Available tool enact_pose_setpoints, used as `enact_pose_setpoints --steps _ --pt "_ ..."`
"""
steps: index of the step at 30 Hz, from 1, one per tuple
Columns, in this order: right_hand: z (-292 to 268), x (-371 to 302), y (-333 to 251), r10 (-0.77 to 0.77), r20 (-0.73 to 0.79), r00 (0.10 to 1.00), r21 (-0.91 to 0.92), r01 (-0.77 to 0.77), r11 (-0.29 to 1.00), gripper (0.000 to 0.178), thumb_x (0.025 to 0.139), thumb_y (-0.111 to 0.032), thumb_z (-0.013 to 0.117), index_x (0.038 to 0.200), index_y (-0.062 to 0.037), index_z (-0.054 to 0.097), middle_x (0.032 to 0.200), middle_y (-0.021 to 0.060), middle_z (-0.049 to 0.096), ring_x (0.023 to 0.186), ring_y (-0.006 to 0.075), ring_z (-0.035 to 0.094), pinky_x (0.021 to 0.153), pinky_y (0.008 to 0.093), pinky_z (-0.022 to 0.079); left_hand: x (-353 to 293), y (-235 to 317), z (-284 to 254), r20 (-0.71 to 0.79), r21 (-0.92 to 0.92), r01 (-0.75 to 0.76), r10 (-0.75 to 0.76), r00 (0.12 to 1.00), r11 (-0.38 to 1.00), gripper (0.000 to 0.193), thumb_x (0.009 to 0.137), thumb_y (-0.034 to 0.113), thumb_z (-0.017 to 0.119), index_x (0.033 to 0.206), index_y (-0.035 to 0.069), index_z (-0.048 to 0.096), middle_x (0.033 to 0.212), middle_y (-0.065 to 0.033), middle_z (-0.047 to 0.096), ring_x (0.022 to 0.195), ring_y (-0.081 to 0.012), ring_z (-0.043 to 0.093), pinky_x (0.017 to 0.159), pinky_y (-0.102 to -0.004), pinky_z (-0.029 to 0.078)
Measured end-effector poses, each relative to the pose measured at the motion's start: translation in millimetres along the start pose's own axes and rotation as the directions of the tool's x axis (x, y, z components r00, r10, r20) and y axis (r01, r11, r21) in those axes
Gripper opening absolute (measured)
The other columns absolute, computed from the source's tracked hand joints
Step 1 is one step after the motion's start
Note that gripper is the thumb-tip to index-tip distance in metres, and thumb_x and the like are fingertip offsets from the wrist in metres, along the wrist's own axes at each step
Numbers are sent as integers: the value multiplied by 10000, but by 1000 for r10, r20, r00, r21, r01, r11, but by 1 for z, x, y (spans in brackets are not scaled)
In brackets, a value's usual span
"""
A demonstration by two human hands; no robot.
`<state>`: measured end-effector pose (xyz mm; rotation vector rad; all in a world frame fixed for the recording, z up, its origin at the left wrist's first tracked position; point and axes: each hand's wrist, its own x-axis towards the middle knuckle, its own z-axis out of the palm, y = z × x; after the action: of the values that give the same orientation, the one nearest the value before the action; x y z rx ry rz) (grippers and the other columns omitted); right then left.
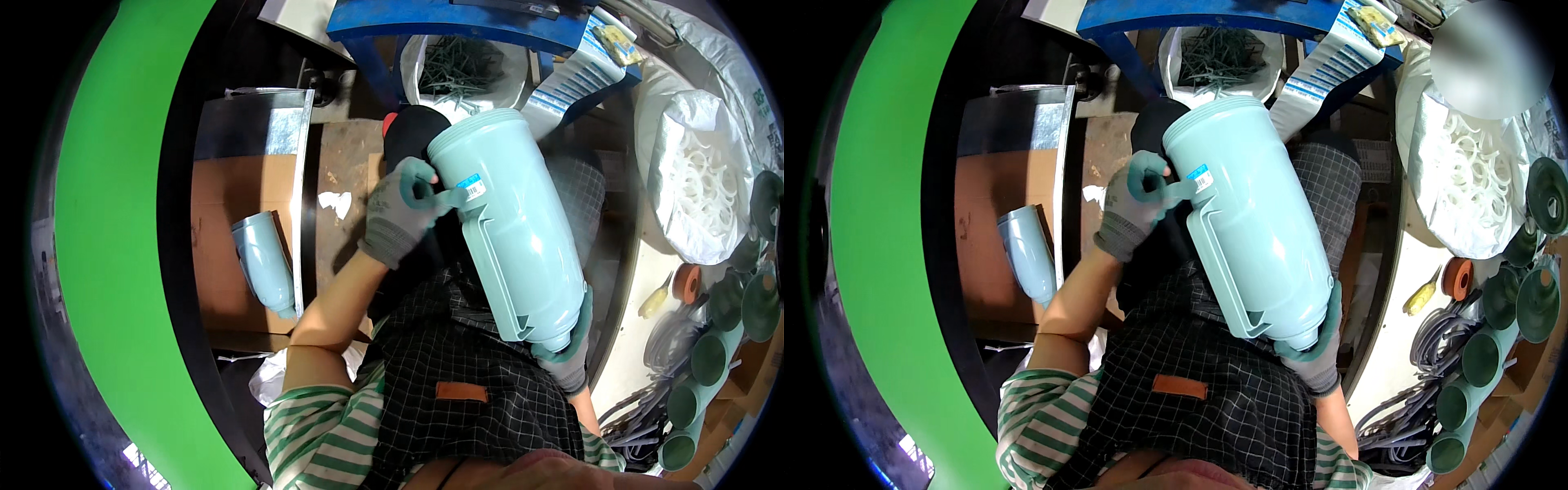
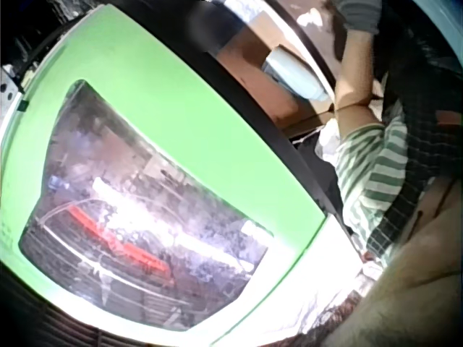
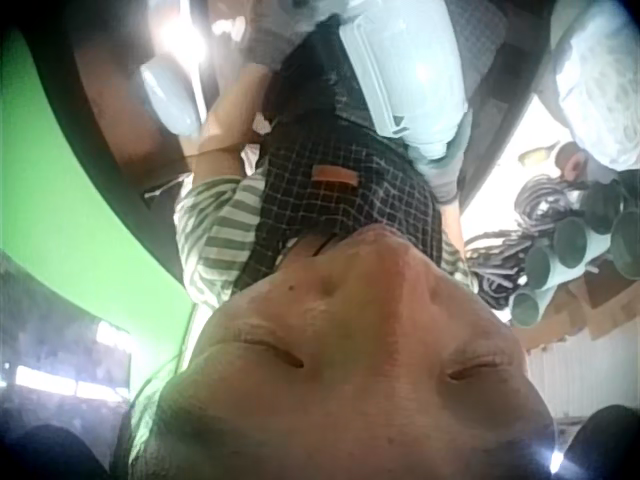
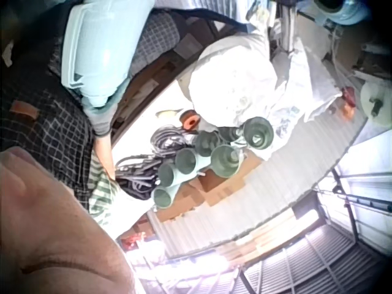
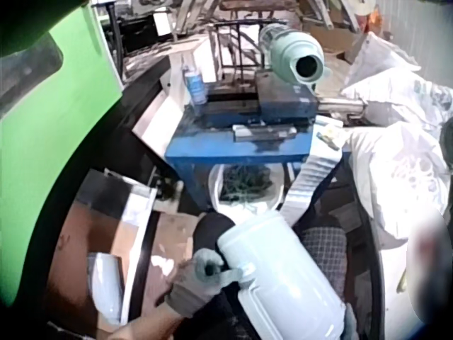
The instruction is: The person assembles light blue plastic watering cans by hand. They pick up a can body, insert a white circular ring into the opening, and then attach a grey handle to the top. The process is repeated for multiple units, with finished cans placed on a nearby table.
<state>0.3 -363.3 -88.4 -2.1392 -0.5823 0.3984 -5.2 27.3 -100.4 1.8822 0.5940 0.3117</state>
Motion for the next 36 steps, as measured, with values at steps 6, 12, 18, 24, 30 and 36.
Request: enact_pose_setpoints --steps 6,12,18,24,30,36 --pt "-1 5 2 13 23 1000 117 -16 993 1357 714 -480 946 1673 12 122 1624 249 379 1458 356 468 1180 469 428 1 -17 5 -296 188 -352 394 870 917 591 877 129 840 1388 38 558 1274 -157 621 1151 -228 631 1017 -372 528" --pt "-29 19 6 117 126 985 570 -168 804 1424 616 -442 1012 1674 3 169 1654 215 377 1516 310 406 1215 454 389 35 -30 32 -153 210 -479 512 845 852 727 880 276 851 1438 -67 536 1298 -258 654 1156 -429 644 1033 -474 510" --pt "-64 27 -17 -32 22 999 -188 35 982 1433 590 -534 997 1654 7 204 1604 299 413 1421 430 530 1124 490 504 65 53 48 -28 283 -253 272 962 925 594 875 283 858 1370 60 616 1261 -163 699 1148 -326 699 1017 -405 539" --pt "-59 23 -28 228 -99 969 628 -117 770 1370 641 -494 957 1683 -50 185 1621 200 403 1458 360 472 1175 505 460 162 148 50 106 298 -704 711 695 644 592 963 366 750 1431 52 567 1349 -229 640 1216 -423 646 1013 -449 534" --pt "-113 31 -26 354 -452 818 839 256 481 815 976 -492 632 1633 -127 318 1490 165 535 1178 315 650 932 436 584 258 260 84 209 742 -563 673 710 364 771 944 487 701 1537 68 442 1509 -190 519 1276 -398 604 1034 -487 514" --pt "-171 91 -65 218 -679 701 620 388 682 632 1071 -420 525 1581 -77 378 1267 142 641 938 241 690 713 319 563 167 200 86 249 719 -679 858 449 147 518 938 407 685 1307 45 659 1251 -170 644 1214 -391 567 996 -537 448"
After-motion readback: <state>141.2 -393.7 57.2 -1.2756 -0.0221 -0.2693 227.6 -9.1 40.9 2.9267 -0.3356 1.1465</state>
